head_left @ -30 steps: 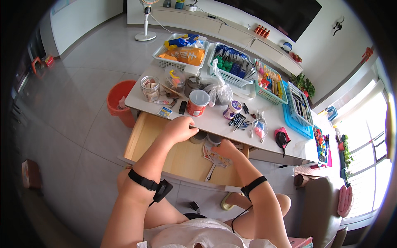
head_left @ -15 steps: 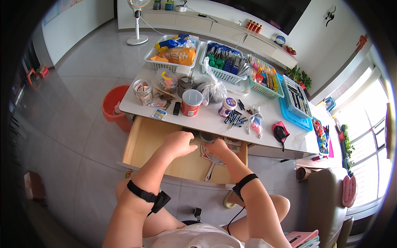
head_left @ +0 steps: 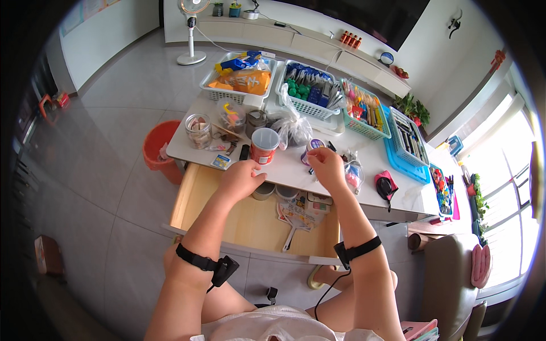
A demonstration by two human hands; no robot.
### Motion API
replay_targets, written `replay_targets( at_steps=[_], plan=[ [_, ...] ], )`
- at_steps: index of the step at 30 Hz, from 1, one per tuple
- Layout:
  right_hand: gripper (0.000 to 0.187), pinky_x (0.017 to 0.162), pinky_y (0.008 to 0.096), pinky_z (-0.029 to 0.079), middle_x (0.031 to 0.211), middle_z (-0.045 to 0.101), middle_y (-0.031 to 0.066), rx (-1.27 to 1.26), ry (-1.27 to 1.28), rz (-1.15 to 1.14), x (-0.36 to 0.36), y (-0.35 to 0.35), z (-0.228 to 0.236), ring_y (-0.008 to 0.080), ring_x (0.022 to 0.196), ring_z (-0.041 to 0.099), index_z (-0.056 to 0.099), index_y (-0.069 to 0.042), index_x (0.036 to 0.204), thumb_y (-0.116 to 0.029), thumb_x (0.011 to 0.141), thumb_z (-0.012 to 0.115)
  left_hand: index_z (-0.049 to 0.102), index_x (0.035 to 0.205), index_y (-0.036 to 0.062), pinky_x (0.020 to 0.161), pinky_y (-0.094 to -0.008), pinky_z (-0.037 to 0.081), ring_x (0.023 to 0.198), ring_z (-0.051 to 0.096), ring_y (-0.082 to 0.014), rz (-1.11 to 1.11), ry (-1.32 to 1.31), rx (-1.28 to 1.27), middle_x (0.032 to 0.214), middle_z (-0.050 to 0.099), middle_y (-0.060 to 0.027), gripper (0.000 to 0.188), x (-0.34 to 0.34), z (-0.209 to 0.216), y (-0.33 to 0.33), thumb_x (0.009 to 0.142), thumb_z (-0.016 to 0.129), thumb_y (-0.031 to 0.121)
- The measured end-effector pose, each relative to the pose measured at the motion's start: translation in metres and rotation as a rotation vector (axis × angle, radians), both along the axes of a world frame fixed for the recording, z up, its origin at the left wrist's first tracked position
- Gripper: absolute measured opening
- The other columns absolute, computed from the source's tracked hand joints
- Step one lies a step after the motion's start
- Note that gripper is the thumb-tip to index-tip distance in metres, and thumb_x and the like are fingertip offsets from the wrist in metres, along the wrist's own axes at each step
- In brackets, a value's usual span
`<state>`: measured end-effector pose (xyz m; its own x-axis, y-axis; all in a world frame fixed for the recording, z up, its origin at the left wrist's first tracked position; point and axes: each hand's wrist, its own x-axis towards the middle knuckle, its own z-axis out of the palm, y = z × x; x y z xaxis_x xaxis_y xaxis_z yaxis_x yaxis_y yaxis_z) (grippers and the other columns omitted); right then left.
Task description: The person cleans the interior of a drawer by removing items including a pink cloth, plastic bags, cans, and stationery, wiping the bottom surface with the pink cloth, and then returning the items to the drawer.
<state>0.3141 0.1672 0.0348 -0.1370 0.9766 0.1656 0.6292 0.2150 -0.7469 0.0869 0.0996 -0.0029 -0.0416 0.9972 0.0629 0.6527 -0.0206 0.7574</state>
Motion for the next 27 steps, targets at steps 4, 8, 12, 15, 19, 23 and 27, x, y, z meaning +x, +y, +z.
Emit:
replay_targets(
  at_steps=[4,8,12,15,19,23,27],
  plan=[
    [0.031,0.076,0.034,0.048,0.092,0.063,0.0117,0.146,-0.101,0.15,-0.04,-0.006,-0.006,0.0241,0.084,0.061,0.063,-0.006,0.1,-0.024,0.075,0.065,0.063,0.099,0.0028,0.07,-0.0374,0.048,0.08,0.062,-0.0287,0.069,0.016,0.063,0.082,0.065,-0.0124,0.038,-0.017,-0.002,-0.002,0.075,0.067,0.031],
    [0.054,0.09,0.0395,0.043,0.115,0.054,0.0143,0.3,-0.295,0.157,-0.084,-0.007,-0.011,0.0333,0.108,0.05,0.053,-0.005,0.116,-0.033,0.072,0.068,0.062,0.1,0.0028,0.072,-0.0372,0.048,0.083,0.062,-0.0287,0.089,0.01,0.063,0.084,0.065,-0.0125,0.038,-0.036,-0.001,-0.007,0.075,0.067,0.031],
    [0.057,0.092,0.0387,0.042,0.116,0.054,0.0132,0.333,-0.458,0.08,-0.113,0.004,-0.009,0.0334,0.111,0.048,0.052,-0.005,0.116,-0.035,0.07,0.069,0.062,0.099,0.0022,0.068,-0.037,0.048,0.078,0.062,-0.0279,0.099,-0.037,0.066,0.08,0.064,-0.0122,0.036,-0.054,0.001,-0.014,0.076,0.066,0.029],
    [0.062,0.093,0.0371,0.041,0.115,0.056,0.0126,0.295,-0.497,0.041,-0.117,0.019,-0.015,0.0306,0.11,0.049,0.052,-0.005,0.117,-0.037,0.067,0.071,0.062,0.099,0.0014,0.064,-0.0363,0.047,0.071,0.062,-0.0265,0.11,-0.073,0.061,0.077,0.064,-0.0119,0.034,-0.067,0.002,-0.02,0.077,0.065,0.027],
    [0.07,0.095,0.0372,0.039,0.115,0.056,0.013,0.224,-0.587,0.073,-0.117,0.021,-0.001,0.0302,0.109,0.05,0.052,-0.006,0.119,-0.039,0.061,0.074,0.063,0.097,0.0008,0.063,-0.0353,0.048,0.07,0.062,-0.0253,0.129,-0.075,0.062,0.075,0.064,-0.0116,0.033,-0.088,-0.002,-0.021,0.077,0.066,0.027],
    [0.069,0.095,0.0383,0.039,0.113,0.056,0.0144,0.358,-0.464,0.102,-0.119,-0.017,0.022,0.0314,0.108,0.049,0.053,-0.005,0.117,-0.04,0.061,0.073,0.063,0.096,0.0015,0.063,-0.0346,0.048,0.07,0.062,-0.0253,0.139,-0.046,0.099,0.076,0.064,-0.0115,0.033,-0.114,-0.006,-0.024,0.076,0.067,0.028],
    [0.072,0.095,0.0381,0.039,0.112,0.056,0.0161,0.19,-0.418,0.361,-0.121,-0.051,0.014,0.0308,0.109,0.049,0.053,-0.006,0.119,-0.043,0.06,0.074,0.063,0.097,0.0021,0.064,-0.0351,0.048,0.071,0.062,-0.0264,0.143,-0.052,0.071,0.078,0.065,-0.0119,0.035,-0.127,-0.004,-0.022,0.076,0.067,0.03]
  ],
)
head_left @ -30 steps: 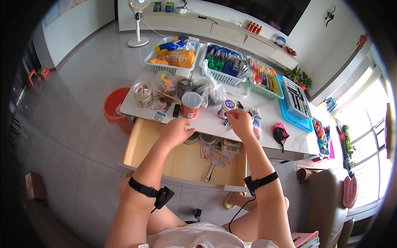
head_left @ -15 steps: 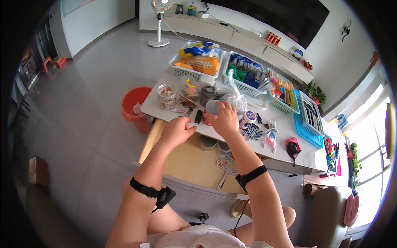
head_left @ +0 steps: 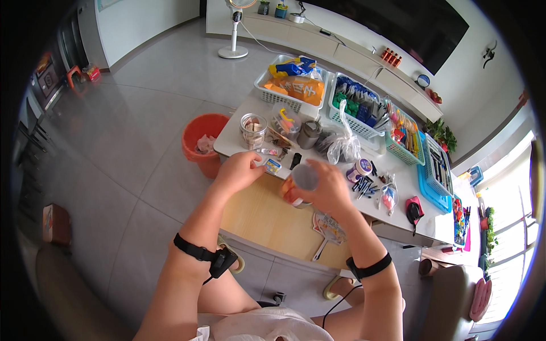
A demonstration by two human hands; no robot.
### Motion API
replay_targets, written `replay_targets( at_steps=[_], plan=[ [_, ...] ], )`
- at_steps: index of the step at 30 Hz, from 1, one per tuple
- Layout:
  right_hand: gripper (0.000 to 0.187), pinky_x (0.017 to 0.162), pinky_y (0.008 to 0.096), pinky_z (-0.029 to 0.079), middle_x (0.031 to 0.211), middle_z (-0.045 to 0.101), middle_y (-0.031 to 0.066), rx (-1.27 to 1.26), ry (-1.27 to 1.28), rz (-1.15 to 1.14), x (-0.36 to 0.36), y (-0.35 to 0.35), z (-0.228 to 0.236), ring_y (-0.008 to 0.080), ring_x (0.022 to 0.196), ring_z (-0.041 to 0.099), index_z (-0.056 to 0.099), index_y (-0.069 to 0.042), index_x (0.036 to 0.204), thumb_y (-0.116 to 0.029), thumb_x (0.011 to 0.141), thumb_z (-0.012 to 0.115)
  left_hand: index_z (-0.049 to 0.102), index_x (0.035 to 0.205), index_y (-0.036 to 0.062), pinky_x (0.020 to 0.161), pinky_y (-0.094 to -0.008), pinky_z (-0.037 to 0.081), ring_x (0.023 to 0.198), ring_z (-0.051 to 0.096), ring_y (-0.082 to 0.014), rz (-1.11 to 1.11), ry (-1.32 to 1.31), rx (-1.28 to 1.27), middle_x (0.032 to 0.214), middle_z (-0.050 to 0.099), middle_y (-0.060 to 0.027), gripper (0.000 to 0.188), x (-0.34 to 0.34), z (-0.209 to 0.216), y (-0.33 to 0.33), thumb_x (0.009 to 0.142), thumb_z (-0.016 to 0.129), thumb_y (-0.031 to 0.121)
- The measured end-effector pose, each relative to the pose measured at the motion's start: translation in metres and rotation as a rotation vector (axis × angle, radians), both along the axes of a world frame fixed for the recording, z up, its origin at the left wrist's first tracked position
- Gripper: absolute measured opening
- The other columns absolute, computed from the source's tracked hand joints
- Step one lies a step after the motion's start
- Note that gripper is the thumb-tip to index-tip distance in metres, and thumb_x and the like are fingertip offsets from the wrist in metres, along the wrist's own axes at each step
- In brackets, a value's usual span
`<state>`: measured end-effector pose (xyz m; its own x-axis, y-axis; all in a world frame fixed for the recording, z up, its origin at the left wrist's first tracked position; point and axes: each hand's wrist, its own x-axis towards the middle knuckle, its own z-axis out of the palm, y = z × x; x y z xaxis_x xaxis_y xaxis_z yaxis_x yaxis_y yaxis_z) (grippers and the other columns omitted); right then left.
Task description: The person cleans the interior of a drawer by removing items including a pink cloth, plastic bags, cans, and stationery, wiping the bottom surface with the pink cloth, and then returning the items to the drawer.
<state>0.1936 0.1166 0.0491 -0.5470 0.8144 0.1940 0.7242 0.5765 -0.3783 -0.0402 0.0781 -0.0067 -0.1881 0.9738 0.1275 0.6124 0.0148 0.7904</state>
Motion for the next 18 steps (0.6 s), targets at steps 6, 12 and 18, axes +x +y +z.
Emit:
replay_targets(
  at_steps=[6,12,18],
  plan=[
    [0.071,0.087,0.0388,0.046,0.116,0.055,0.0161,-0.495,-0.288,0.078,-0.035,-0.01,-0.079,0.0311,0.109,0.052,0.05,-0.009,0.122,-0.034,0.059,0.073,0.062,0.099,0.0021,0.065,-0.0358,0.048,0.074,0.062,-0.0271,-0.048,-0.086,0.01,0.079,0.064,-0.0119,0.035,0.004,0.018,-0.004,0.078,0.066,0.03],
    [0.063,0.086,0.0391,0.047,0.118,0.051,0.0131,-0.171,-0.351,0.061,-0.058,-0.007,-0.141,0.0323,0.11,0.049,0.048,-0.01,0.12,-0.04,0.068,0.069,0.062,0.099,0.0027,0.066,-0.0335,0.048,0.075,0.062,-0.0238,-0.008,0.075,0.002,0.081,0.065,-0.0083,0.031,-0.004,0.02,-0.02,0.079,0.066,0.026],
    [0.037,0.083,0.0344,0.048,0.117,0.052,0.0142,0.361,-0.49,0.124,-0.063,-0.012,-0.167,0.027,0.112,0.047,0.053,-0.007,0.114,-0.024,0.081,0.056,0.062,0.098,0.0028,0.071,-0.0387,0.048,0.082,0.062,-0.0296,-0.011,0.106,0.053,0.087,0.064,-0.0139,0.033,-0.006,0.016,-0.01,0.078,0.063,0.029]
  ],
)
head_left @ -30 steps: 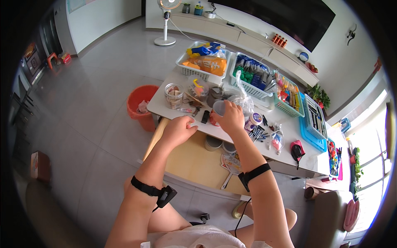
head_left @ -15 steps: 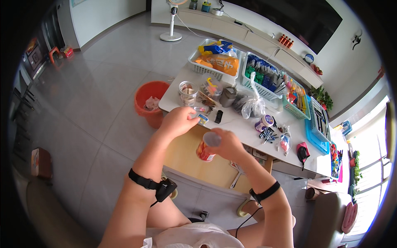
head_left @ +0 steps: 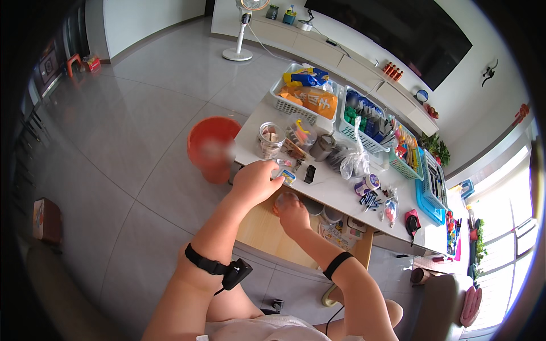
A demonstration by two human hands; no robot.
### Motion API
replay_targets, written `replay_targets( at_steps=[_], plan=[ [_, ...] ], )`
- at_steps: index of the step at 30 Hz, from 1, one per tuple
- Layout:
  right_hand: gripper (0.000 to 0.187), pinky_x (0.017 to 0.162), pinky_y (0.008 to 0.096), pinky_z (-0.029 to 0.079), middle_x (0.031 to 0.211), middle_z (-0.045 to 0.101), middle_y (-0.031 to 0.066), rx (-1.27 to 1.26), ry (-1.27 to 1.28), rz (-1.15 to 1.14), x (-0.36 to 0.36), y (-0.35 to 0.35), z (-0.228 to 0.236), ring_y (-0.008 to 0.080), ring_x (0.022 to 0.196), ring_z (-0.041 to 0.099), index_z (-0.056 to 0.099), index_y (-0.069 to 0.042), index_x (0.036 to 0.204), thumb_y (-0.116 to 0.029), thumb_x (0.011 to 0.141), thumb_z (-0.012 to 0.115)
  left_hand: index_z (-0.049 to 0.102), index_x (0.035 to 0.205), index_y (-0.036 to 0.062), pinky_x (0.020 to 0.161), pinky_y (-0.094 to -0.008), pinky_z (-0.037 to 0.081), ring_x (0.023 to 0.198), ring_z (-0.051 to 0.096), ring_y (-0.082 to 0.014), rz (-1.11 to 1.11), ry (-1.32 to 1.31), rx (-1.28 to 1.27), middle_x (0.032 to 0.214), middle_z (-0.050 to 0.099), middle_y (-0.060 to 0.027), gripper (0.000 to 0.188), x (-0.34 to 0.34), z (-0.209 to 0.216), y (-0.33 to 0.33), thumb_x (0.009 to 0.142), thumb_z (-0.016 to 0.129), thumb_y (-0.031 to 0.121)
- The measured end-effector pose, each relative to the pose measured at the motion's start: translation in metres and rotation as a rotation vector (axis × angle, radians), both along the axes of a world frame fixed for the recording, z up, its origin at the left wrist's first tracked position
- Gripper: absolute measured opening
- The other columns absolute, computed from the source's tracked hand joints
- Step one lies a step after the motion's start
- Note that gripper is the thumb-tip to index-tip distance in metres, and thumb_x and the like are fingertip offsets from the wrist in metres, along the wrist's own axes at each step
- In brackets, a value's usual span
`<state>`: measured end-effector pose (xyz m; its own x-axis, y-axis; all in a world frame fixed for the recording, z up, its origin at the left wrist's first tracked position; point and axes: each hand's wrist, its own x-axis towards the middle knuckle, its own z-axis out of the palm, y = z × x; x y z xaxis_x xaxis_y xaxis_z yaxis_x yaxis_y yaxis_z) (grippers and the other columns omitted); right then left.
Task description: The person cleans the interior of a drawer by removing items including a pink cloth, plastic bags, cans, and stationery, wiping the bottom surface with the pink cloth, and then returning the items to the drawer.
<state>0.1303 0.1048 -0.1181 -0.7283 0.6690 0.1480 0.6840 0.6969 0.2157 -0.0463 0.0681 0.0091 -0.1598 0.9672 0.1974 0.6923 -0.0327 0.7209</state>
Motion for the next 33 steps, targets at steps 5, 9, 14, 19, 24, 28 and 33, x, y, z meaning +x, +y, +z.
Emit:
replay_targets(
  at_steps=[5,9,14,19,24,28,33],
  plan=[
    [0.027,0.087,0.0358,0.047,0.129,0.045,0.0111,-0.311,-0.232,0.138,0.004,-0.019,0.004,0.0242,0.117,0.044,0.059,0.0,0.103,-0.011,0.079,0.051,0.062,0.098,0.0027,0.072,-0.0391,0.048,0.083,0.061,-0.0297,-0.014,0.03,-0.017,0.088,0.064,-0.0144,0.033,-0.007,-0.007,0.005,0.078,0.063,0.029],
    [0.027,0.092,0.0342,0.044,0.128,0.048,0.014,-0.15,-0.171,0.05,0.015,-0.002,-0.015,0.0255,0.122,0.04,0.065,-0.002,0.098,-0.011,0.075,0.053,0.063,0.094,0.0037,0.072,-0.0395,0.048,0.082,0.061,-0.0297,-0.007,0.047,-0.001,0.087,0.064,-0.0143,0.031,-0.01,-0.01,0.012,0.078,0.063,0.03],
    [0.024,0.095,0.036,0.042,0.128,0.048,0.0107,-0.096,-0.066,0.091,0.023,0.014,-0.014,0.0264,0.124,0.038,0.067,-0.001,0.092,-0.016,0.077,0.054,0.061,0.089,0.0037,0.066,-0.0369,0.047,0.073,0.061,-0.0264,0.058,0.011,-0.078,0.08,0.062,-0.0114,0.027,-0.023,-0.006,0.026,0.077,0.066,0.027],
    [0.023,0.07,0.0356,0.049,0.083,0.065,0.0072,-0.721,0.209,-0.138,-0.018,0.005,0.093,0.0254,0.081,0.062,0.068,-0.012,0.09,-0.026,0.075,0.057,0.055,0.101,0.0065,0.064,-0.0339,0.045,0.071,0.055,-0.0221,0.248,-0.062,0.271,0.082,0.051,-0.0096,0.036,-0.038,-0.03,0.052,0.072,0.072,0.018],
    [0.02,0.065,0.0368,0.05,0.078,0.066,0.0077,-0.356,0.658,-0.198,-0.038,0.062,0.141,0.0272,0.073,0.063,0.068,-0.01,0.089,-0.02,0.073,0.06,0.057,0.104,0.0073,0.069,-0.0357,0.046,0.078,0.055,-0.0255,0.183,0.054,0.362,0.091,0.052,-0.0116,0.041,-0.033,-0.03,0.064,0.068,0.074,0.014],
    [0.021,0.068,0.0379,0.05,0.087,0.065,0.0097,-0.217,0.709,-0.217,-0.033,0.111,0.15,0.0294,0.076,0.062,0.067,-0.009,0.09,-0.016,0.072,0.059,0.059,0.1,0.0069,0.071,-0.0379,0.047,0.083,0.057,-0.0304,0.183,0.063,0.275,0.092,0.053,-0.0132,0.035,-0.024,-0.027,0.065,0.068,0.073,0.009],
    [0.022,0.065,0.0357,0.05,0.076,0.065,0.0123,-0.375,0.763,-0.163,-0.06,0.09,0.153,0.0271,0.069,0.063,0.065,-0.003,0.085,-0.023,0.077,0.06,0.058,0.088,0.0053,0.069,-0.0378,0.046,0.079,0.056,-0.0297,0.185,0.03,0.261,0.09,0.052,-0.0125,0.026,-0.038,-0.021,0.06,0.066,0.073,0.006]
  ],
)
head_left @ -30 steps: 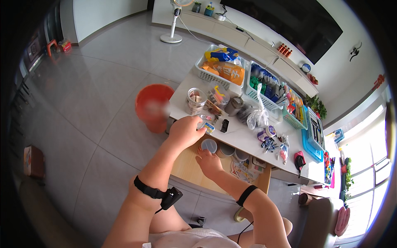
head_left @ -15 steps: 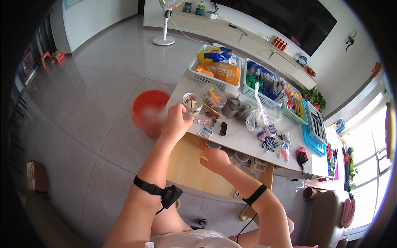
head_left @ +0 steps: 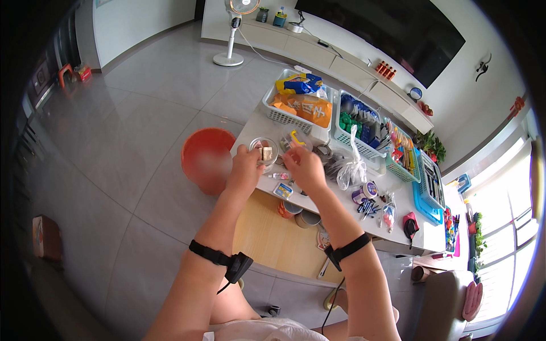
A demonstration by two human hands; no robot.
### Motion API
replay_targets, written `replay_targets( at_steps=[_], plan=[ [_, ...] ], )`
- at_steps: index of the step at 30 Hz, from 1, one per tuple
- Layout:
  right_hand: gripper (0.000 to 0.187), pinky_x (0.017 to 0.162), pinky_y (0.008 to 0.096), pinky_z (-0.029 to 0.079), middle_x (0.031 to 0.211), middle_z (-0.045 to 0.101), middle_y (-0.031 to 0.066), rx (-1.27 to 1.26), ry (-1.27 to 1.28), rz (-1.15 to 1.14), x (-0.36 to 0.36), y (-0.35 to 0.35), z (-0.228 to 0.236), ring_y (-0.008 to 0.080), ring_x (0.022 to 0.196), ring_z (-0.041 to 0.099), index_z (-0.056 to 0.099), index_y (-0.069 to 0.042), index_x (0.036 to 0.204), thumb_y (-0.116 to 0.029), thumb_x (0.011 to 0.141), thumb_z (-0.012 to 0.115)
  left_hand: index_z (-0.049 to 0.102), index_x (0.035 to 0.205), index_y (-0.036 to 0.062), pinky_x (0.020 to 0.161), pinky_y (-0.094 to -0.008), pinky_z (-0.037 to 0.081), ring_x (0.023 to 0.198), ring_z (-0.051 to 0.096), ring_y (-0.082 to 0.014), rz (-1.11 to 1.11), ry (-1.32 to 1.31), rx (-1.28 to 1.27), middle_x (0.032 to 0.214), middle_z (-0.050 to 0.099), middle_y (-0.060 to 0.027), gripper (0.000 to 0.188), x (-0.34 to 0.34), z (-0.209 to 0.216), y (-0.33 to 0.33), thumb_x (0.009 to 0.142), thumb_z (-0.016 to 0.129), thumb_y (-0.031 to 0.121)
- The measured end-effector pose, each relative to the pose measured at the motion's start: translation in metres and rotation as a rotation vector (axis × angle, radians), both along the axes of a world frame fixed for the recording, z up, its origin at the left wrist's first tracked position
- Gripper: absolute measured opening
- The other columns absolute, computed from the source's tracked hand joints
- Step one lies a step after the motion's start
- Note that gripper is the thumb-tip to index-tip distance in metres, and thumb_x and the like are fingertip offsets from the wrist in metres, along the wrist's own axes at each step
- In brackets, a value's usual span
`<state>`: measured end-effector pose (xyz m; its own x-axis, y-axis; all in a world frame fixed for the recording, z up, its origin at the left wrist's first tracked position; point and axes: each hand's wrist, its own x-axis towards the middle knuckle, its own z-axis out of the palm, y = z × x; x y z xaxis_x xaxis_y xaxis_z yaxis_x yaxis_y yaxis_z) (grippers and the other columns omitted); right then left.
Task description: The person cleans the interior of a drawer by removing items including a pink cloth, plastic bags, cans, and stationery, wiping the bottom surface with the pink cloth, and then returning the items to the drawer.
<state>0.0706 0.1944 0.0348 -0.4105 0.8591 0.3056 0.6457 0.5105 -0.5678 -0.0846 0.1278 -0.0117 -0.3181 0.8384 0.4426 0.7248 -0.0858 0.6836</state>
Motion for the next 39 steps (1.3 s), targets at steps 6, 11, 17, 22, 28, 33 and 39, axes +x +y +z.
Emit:
replay_targets(
  at_steps=[6,11,17,22,28,33,39],
  plan=[
    [0.043,0.046,0.0273,0.047,0.059,0.059,0.0081,-0.724,0.36,-0.03,-0.012,-0.032,-0.008,0.0142,0.051,0.058,0.058,0.003,0.069,-0.037,0.085,0.058,0.057,0.076,0.0041,0.064,-0.034,0.044,0.074,0.054,-0.0237,-0.09,0.018,0.008,0.083,0.049,-0.0087,0.025,0.0,0.027,-0.039,0.06,0.075,0.004],
    [0.041,0.047,0.0261,0.049,0.059,0.06,0.0092,-0.858,0.068,0.019,-0.005,-0.065,-0.009,0.0155,0.05,0.059,0.057,0.004,0.07,-0.034,0.085,0.051,0.058,0.079,0.0032,0.057,-0.0268,0.042,0.062,0.052,-0.0108,-0.356,-0.157,-0.249,0.067,0.051,-0.0022,0.025,-0.024,0.045,-0.07,0.069,0.077,0.016],
    [0.027,0.045,0.0291,0.051,0.066,0.063,0.0124,-1.177,-0.07,-0.027,0.015,-0.071,-0.081,0.0201,0.051,0.062,0.058,0.001,0.079,-0.025,0.084,0.052,0.06,0.088,0.0008,0.051,-0.0236,0.039,0.057,0.048,-0.0067,-0.338,-0.438,-0.284,0.064,0.054,-0.0002,0.021,-0.032,0.027,-0.062,0.081,0.068,0.019],
    [0.032,0.044,0.0321,0.053,0.069,0.064,0.0143,-1.279,-0.018,-0.215,0.02,-0.062,-0.144,0.0236,0.054,0.064,0.057,0.005,0.08,-0.026,0.084,0.05,0.062,0.092,0.0031,0.053,-0.0299,0.041,0.057,0.053,-0.0139,-0.219,-0.161,-0.266,0.061,0.056,-0.0034,0.025,-0.009,0.019,-0.047,0.078,0.068,0.023],
    [0.026,0.044,0.0348,0.053,0.068,0.063,0.0151,-1.285,0.21,-0.383,0.011,-0.053,-0.179,0.0257,0.055,0.065,0.052,0.0,0.078,-0.025,0.086,0.052,0.062,0.092,0.0035,0.054,-0.0324,0.042,0.058,0.055,-0.019,-0.228,-0.091,-0.248,0.062,0.056,-0.006,0.025,0.001,0.017,-0.039,0.078,0.067,0.023],
    [0.03,0.043,0.0353,0.052,0.068,0.063,0.015,-1.218,0.364,-0.515,0.009,-0.045,-0.185,0.0254,0.054,0.065,0.054,0.002,0.087,-0.027,0.086,0.05,0.062,0.091,0.0042,0.055,-0.0324,0.042,0.058,0.055,-0.0192,-0.222,-0.081,-0.236,0.062,0.056,-0.0059,0.024,0.005,0.016,-0.035,0.078,0.067,0.023],
    [0.039,0.046,0.0319,0.053,0.07,0.064,0.0106,-1.223,0.232,-0.388,0.032,-0.05,-0.169,0.0218,0.059,0.065,0.056,0.001,0.083,-0.037,0.085,0.053,0.062,0.088,0.0044,0.053,-0.0325,0.042,0.057,0.055,-0.0195,-0.212,-0.031,-0.142,0.06,0.056,-0.006,0.023,0.004,0.008,-0.038,0.078,0.067,0.024]
  ],
)
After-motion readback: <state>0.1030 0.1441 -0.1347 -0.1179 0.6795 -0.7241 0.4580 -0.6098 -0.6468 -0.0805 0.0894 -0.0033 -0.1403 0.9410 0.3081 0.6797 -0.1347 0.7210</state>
